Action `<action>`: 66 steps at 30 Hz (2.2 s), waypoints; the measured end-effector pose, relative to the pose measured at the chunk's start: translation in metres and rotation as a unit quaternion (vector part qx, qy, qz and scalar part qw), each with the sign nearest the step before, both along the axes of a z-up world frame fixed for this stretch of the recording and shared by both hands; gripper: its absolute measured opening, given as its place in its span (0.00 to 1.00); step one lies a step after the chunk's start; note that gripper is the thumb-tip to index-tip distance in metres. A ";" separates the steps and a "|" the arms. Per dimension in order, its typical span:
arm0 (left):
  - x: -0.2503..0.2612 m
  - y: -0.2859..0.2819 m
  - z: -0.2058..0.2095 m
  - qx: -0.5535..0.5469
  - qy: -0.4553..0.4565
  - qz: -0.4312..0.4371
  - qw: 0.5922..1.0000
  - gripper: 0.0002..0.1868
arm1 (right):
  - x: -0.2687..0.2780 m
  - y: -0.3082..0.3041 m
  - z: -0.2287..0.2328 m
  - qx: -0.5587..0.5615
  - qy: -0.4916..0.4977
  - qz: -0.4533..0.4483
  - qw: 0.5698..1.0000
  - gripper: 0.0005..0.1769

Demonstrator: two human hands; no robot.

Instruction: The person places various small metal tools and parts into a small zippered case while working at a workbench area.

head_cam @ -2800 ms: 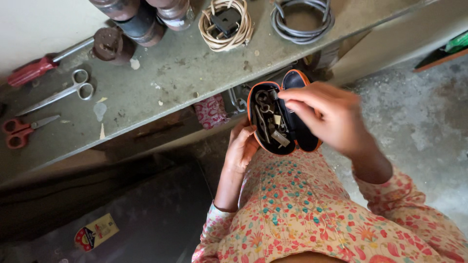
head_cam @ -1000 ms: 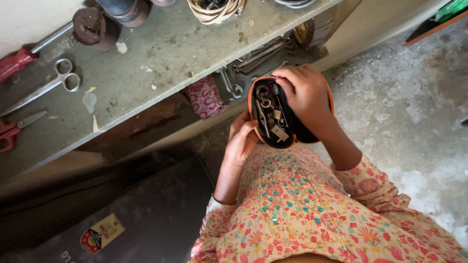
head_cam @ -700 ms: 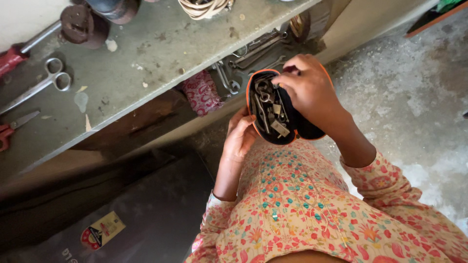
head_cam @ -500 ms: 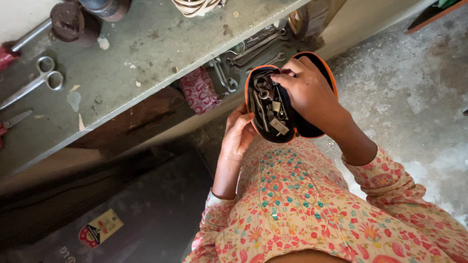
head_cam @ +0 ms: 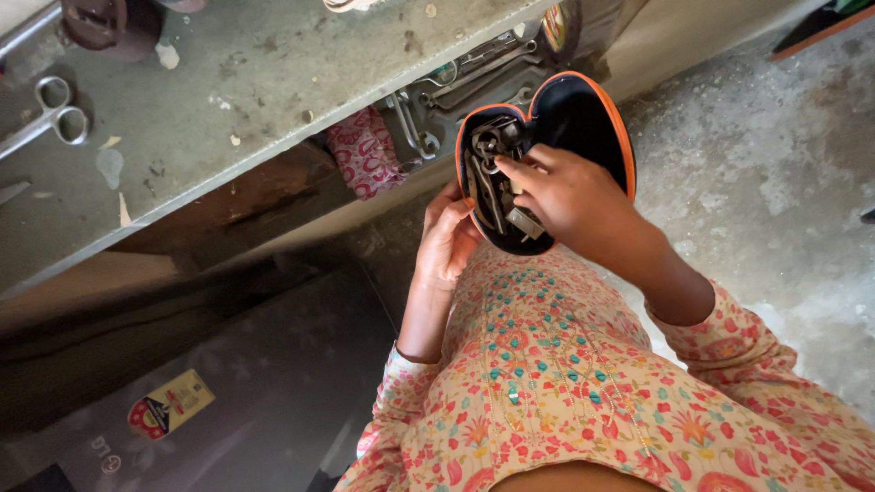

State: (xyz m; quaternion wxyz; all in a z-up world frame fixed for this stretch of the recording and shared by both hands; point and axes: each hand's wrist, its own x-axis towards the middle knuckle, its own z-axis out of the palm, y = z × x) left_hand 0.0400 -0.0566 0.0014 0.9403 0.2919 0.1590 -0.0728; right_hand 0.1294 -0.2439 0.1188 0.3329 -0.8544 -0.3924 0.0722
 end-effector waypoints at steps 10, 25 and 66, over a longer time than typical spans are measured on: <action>0.003 -0.015 -0.008 -0.017 -0.016 0.025 0.999 0.28 | 0.010 -0.021 -0.001 0.076 0.046 0.028 0.996 0.25; 0.020 -0.068 0.001 -0.021 -0.021 0.077 0.997 0.27 | 0.037 -0.052 0.001 0.013 0.001 0.049 0.999 0.22; 0.101 -0.010 0.041 -0.009 -0.040 -0.073 0.997 0.30 | 0.253 0.057 0.093 0.038 -0.332 0.003 0.943 0.13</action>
